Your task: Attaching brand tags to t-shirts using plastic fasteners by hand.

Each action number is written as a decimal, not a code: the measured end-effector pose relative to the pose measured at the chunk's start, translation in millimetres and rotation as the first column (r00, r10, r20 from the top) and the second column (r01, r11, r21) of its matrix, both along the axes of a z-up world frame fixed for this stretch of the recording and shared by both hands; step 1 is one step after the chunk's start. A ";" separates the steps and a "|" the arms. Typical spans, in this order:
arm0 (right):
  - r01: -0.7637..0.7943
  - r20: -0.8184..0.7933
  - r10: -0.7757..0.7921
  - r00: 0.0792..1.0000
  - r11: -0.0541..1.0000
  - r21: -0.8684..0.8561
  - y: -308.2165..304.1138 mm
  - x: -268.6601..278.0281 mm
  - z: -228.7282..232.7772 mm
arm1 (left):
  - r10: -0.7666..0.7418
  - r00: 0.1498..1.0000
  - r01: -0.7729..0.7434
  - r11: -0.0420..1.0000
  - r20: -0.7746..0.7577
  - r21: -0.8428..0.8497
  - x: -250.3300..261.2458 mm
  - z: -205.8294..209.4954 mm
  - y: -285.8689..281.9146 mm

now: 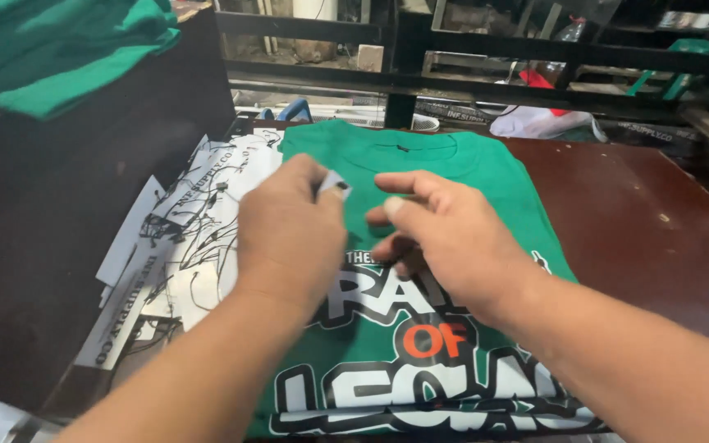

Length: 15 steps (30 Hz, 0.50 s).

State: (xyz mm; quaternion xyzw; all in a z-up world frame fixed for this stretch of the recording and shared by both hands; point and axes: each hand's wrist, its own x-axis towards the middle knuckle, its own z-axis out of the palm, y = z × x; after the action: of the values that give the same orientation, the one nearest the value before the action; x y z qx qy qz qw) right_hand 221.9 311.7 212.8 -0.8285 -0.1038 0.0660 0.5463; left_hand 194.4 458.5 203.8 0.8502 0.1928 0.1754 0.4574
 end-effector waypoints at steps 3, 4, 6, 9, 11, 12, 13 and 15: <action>-0.002 -0.415 0.182 0.892 0.918 0.397 11.0 1.7 12.0 | -0.023 0.999 0.024 0.999 0.026 -0.032 -6.5 13.3 -7.3; 0.000 -0.533 0.348 0.771 0.837 0.547 11.4 3.9 16.2 | -0.042 0.999 0.039 0.988 -0.020 -0.152 -10.2 25.4 -10.6; -0.113 -0.454 0.562 0.691 0.705 0.700 1.3 26.9 -7.8 | -0.093 0.995 0.088 0.982 -0.021 -0.170 -3.4 30.5 -12.1; -0.157 -0.333 0.783 0.526 0.474 0.866 -3.8 41.6 -21.2 | -0.178 0.983 0.165 0.964 -0.045 -0.207 -3.1 36.8 -13.1; -0.104 -0.304 0.818 0.489 0.401 0.910 -10.0 46.0 -26.4 | -0.229 0.971 0.210 0.955 -0.071 -0.209 -1.0 33.1 -15.0; 0.026 -0.327 0.804 0.497 0.363 0.931 -13.8 48.2 -31.5 | -0.231 0.973 0.226 0.948 0.000 -0.224 0.3 25.6 -14.7; 0.156 -0.353 0.790 0.501 0.318 0.935 -17.6 50.4 -36.9 | -0.232 0.970 0.243 0.941 0.071 -0.236 1.6 17.8 -14.5; 0.189 -0.362 0.745 0.560 0.310 0.932 -15.1 44.0 -33.5 | -0.177 0.984 0.169 0.897 0.018 -0.408 -12.1 26.5 -16.9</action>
State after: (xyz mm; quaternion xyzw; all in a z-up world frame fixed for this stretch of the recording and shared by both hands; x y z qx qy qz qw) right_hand 265.9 296.5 179.3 -0.2211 -0.0434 0.4494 0.8644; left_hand 182.4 441.6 230.3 0.7515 0.1533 0.0816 0.6365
